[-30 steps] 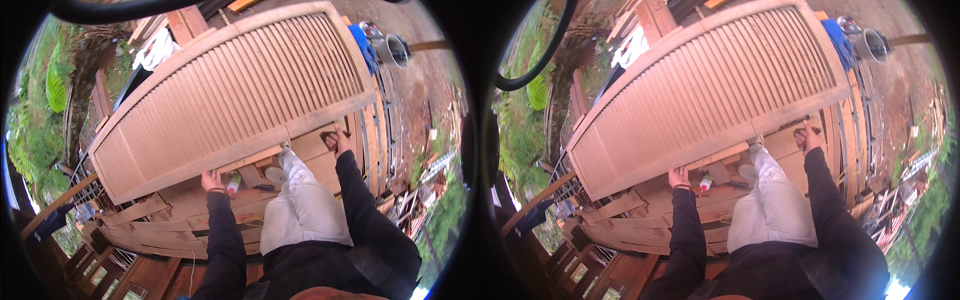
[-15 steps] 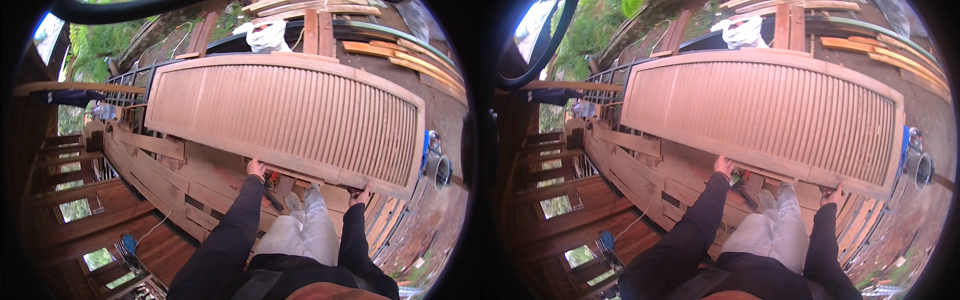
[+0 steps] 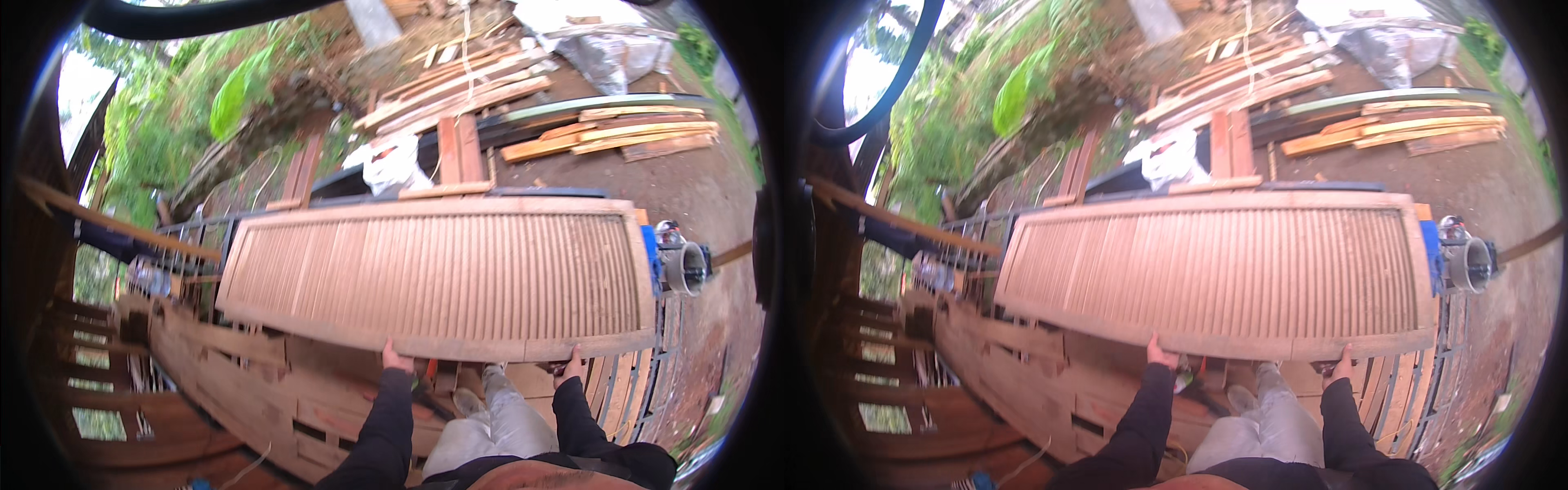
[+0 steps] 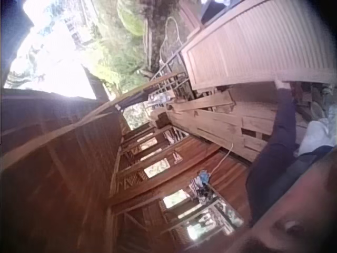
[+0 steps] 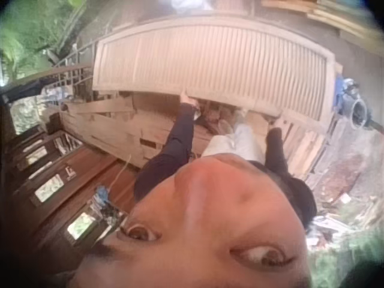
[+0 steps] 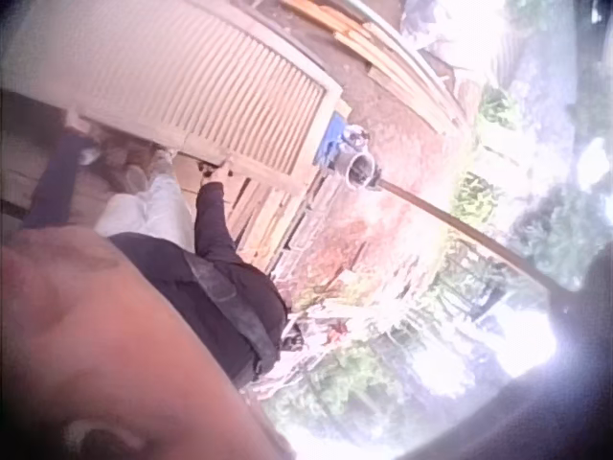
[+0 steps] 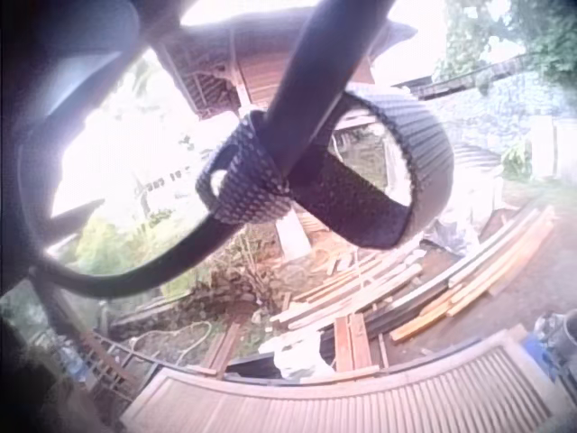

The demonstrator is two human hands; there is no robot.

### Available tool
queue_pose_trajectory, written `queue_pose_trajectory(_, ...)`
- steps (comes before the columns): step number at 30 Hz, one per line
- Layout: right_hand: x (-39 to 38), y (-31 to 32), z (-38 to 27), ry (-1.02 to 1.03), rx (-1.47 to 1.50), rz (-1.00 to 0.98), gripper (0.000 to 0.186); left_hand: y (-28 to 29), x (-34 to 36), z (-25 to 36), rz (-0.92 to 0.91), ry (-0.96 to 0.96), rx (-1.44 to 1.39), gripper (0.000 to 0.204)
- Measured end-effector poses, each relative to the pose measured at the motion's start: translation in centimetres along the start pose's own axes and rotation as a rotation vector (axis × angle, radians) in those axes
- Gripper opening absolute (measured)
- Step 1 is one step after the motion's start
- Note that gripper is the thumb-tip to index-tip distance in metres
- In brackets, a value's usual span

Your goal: The person measures and marks a wooden slatted panel using a square and pencil, then uses a hand saw to cut along the marked line. The person repositions the panel and continues sawing to complete the cut.

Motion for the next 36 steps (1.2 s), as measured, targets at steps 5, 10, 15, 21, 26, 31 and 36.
queue_pose_trajectory(5, -3.0, -0.2, -0.7, -0.028, 0.085, -0.072, 0.054, 1.2, -2.8, 2.2, 0.074, -0.109, 0.180, 0.071)
queue_pose_trajectory(10, -4.8, 2.6, -4.5, 0.021, -0.004, -0.019, 0.048, 0.1, -8.5, 1.8, 0.127, -0.105, 0.291, 0.071)
queue_pose_trajectory(15, -7.6, 4.3, -7.3, 0.130, -0.017, 0.025, 0.043, 2.4, -11.8, 0.9, 0.186, -0.058, 0.341, 0.077)
queue_pose_trajectory(21, -16.3, 6.5, -11.2, 0.206, -0.053, 0.087, 0.041, 4.2, -20.0, 1.0, 0.248, -0.066, 0.443, 0.075)
queue_pose_trajectory(26, -17.6, 10.1, -12.3, 0.167, 0.030, -0.069, 0.038, 4.7, -26.6, 1.9, 0.229, -0.082, 0.406, 0.066)
queue_pose_trajectory(31, -22.3, 10.1, -15.5, 0.195, 0.048, -0.116, 0.044, 4.5, -31.7, 4.3, 0.125, -0.126, 0.512, 0.049)
queue_pose_trajectory(36, -24.9, 5.9, -18.0, 0.197, -0.057, -0.159, 0.047, -2.2, -37.6, 8.3, -0.025, -0.430, 0.714, 0.033)
Point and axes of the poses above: each hand's wrist, its own x-axis towards the middle knuckle, its own y-axis out of the back of the hand, z = x × y, the point moved 8 cm from there along x, towards the middle knuckle, and after that the axes turned 10 degrees about x, right-handed, at the moved point
